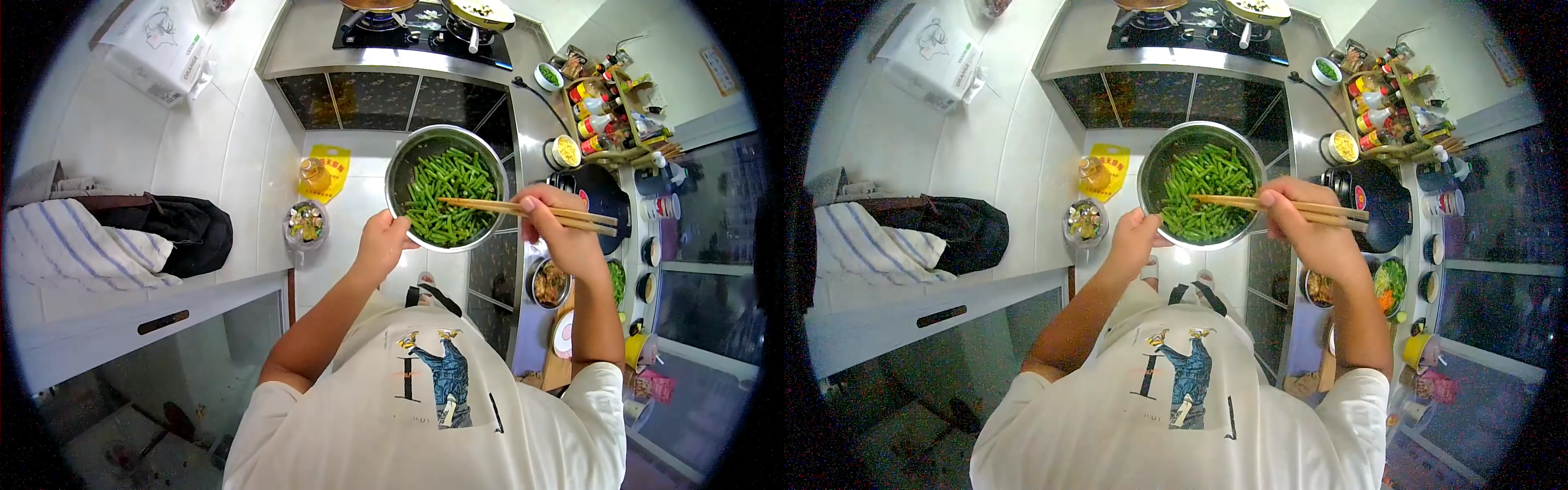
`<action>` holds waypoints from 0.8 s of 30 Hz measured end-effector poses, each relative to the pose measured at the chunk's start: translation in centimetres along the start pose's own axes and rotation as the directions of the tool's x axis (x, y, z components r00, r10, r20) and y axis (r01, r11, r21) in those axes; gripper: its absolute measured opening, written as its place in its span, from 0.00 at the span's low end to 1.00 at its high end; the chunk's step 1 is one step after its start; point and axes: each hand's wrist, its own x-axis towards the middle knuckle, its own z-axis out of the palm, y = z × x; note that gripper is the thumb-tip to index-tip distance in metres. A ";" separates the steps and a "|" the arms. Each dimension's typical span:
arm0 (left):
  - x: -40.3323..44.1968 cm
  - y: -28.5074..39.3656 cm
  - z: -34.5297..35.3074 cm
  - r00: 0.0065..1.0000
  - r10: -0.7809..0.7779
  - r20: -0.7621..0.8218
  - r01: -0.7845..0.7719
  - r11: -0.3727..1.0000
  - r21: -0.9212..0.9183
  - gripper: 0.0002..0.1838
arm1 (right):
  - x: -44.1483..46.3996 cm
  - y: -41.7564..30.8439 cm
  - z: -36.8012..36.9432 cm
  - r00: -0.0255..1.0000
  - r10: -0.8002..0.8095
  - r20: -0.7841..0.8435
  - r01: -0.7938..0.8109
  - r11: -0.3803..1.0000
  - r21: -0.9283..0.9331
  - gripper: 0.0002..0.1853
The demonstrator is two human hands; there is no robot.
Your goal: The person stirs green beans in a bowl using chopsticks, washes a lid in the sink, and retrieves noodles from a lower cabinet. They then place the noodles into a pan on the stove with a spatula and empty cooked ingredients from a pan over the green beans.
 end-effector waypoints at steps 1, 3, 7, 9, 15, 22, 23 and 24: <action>0.5 -0.5 -0.2 1.000 -0.002 0.001 0.002 1.000 0.000 0.14 | -0.5 -0.3 -0.2 0.997 0.068 -0.020 -0.066 0.995 0.078 0.12; 1.7 -1.3 -0.7 0.993 0.113 0.019 -0.111 0.990 -0.091 0.14 | -1.3 -0.5 0.1 0.997 0.072 0.011 -0.073 0.997 0.039 0.12; 1.9 -1.0 -0.5 0.995 0.094 0.031 -0.090 0.991 -0.102 0.14 | 0.2 1.8 3.5 0.992 -0.094 0.088 0.106 0.983 -0.152 0.12; 2.0 -1.3 -0.3 0.993 0.115 0.032 -0.111 0.988 -0.107 0.13 | 1.2 2.9 3.9 0.990 -0.107 0.097 0.124 0.974 -0.192 0.12; 1.6 -1.1 0.0 0.993 0.119 0.021 -0.114 0.981 -0.156 0.13 | 1.3 1.9 2.4 0.981 -0.080 -0.174 0.058 0.990 -0.129 0.12; 1.6 -0.9 -0.1 0.995 0.092 0.044 -0.088 0.992 -0.094 0.12 | 3.4 4.5 5.0 0.971 -0.237 -0.039 0.228 0.960 -0.159 0.11; 2.1 -1.8 -0.4 0.994 0.101 0.049 -0.094 0.987 -0.129 0.13 | 3.0 4.6 4.6 0.989 -0.149 -0.022 0.145 0.979 -0.141 0.12; 2.4 -2.3 -0.5 0.993 0.109 0.054 -0.099 0.981 -0.166 0.13 | 2.1 4.0 3.8 0.989 -0.147 -0.015 0.144 0.980 -0.138 0.12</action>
